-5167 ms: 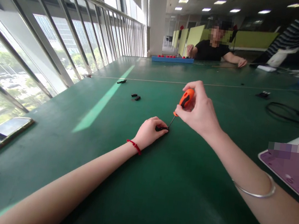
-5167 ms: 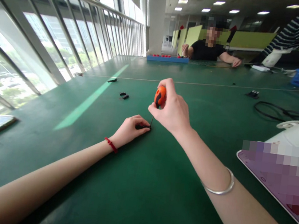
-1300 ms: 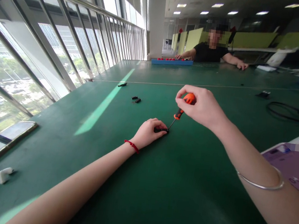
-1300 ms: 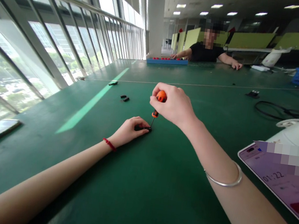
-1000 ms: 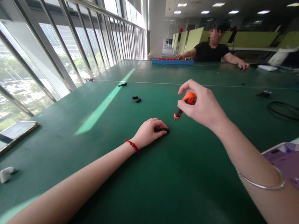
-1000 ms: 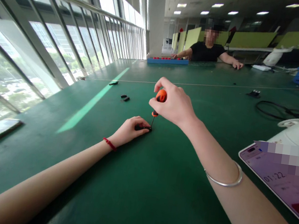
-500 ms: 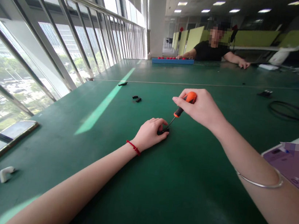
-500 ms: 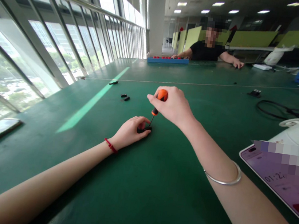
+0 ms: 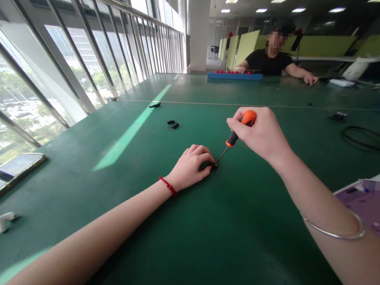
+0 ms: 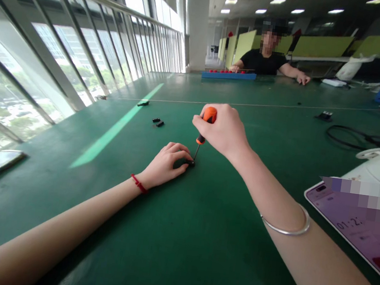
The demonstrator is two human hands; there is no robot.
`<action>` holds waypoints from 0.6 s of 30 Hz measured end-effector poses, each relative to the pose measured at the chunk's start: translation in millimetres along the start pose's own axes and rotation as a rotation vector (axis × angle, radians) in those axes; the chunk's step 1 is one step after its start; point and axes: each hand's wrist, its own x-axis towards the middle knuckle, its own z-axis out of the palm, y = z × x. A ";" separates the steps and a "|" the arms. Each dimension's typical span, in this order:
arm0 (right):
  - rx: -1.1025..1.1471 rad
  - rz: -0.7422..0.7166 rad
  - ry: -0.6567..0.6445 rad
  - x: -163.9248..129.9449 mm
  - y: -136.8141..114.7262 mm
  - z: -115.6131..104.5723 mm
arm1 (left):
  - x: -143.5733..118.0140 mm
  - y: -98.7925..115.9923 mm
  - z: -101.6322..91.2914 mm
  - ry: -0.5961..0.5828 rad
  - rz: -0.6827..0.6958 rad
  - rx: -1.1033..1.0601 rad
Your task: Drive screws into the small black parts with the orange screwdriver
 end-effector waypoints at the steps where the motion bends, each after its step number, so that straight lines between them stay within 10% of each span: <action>1: 0.000 0.004 -0.006 -0.1 -0.1 0.1 | 0.1 0.0 0.2 0.002 -0.020 -0.007; 18: 0.003 0.041 -0.073 0.0 4.0 2.4 | 0.8 -0.7 -0.4 0.026 -0.071 -0.098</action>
